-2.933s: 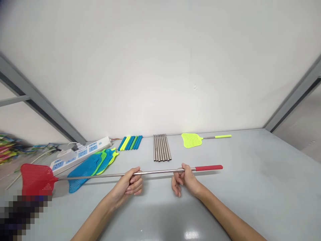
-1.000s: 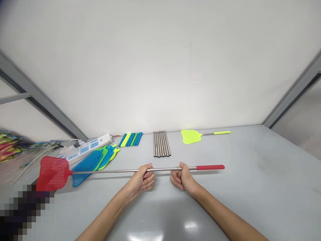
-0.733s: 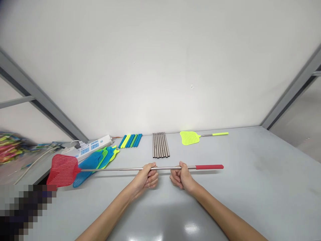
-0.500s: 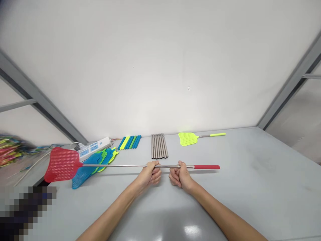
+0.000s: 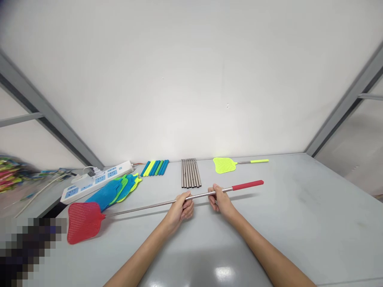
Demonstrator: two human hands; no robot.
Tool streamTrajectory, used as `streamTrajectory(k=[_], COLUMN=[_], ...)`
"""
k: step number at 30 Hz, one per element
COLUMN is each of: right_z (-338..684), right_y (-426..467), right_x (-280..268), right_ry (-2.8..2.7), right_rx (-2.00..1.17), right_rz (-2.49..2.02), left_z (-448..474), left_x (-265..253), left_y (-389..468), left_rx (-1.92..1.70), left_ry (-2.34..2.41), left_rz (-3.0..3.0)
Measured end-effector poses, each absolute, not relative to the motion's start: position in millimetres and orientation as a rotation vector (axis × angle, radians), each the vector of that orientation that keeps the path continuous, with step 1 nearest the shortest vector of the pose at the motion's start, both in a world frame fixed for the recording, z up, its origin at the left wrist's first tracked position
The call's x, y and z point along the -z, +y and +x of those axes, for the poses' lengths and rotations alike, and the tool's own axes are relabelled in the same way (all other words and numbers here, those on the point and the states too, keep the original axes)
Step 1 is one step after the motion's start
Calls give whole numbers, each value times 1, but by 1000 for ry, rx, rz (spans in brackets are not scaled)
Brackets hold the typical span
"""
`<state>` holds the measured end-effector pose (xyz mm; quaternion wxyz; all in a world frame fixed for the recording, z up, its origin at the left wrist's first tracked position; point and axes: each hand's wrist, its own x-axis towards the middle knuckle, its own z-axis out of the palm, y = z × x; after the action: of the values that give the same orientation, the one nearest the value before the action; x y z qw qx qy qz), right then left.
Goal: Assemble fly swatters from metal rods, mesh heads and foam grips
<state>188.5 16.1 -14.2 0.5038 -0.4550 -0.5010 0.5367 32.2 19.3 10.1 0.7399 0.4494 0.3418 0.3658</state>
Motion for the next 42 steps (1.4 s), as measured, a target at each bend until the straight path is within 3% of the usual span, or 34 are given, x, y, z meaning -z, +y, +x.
streamTrajectory(k=[18, 25, 31, 42], right_z=[219, 240, 244, 241], right_y=[36, 40, 32, 32], right_x=[11, 6, 0, 0], right_ry=[-443, -138, -205, -379], right_rx=[-1055, -1437, -1531, -1454], right_rz=[-952, -492, -343, -515], left_z=[35, 33, 33, 35], left_x=[14, 14, 8, 7], left_y=[20, 20, 18, 6], left_rx=[-832, -780, -704, -649], left_ry=[768, 791, 739, 665], left_rz=[1062, 1042, 1037, 1088])
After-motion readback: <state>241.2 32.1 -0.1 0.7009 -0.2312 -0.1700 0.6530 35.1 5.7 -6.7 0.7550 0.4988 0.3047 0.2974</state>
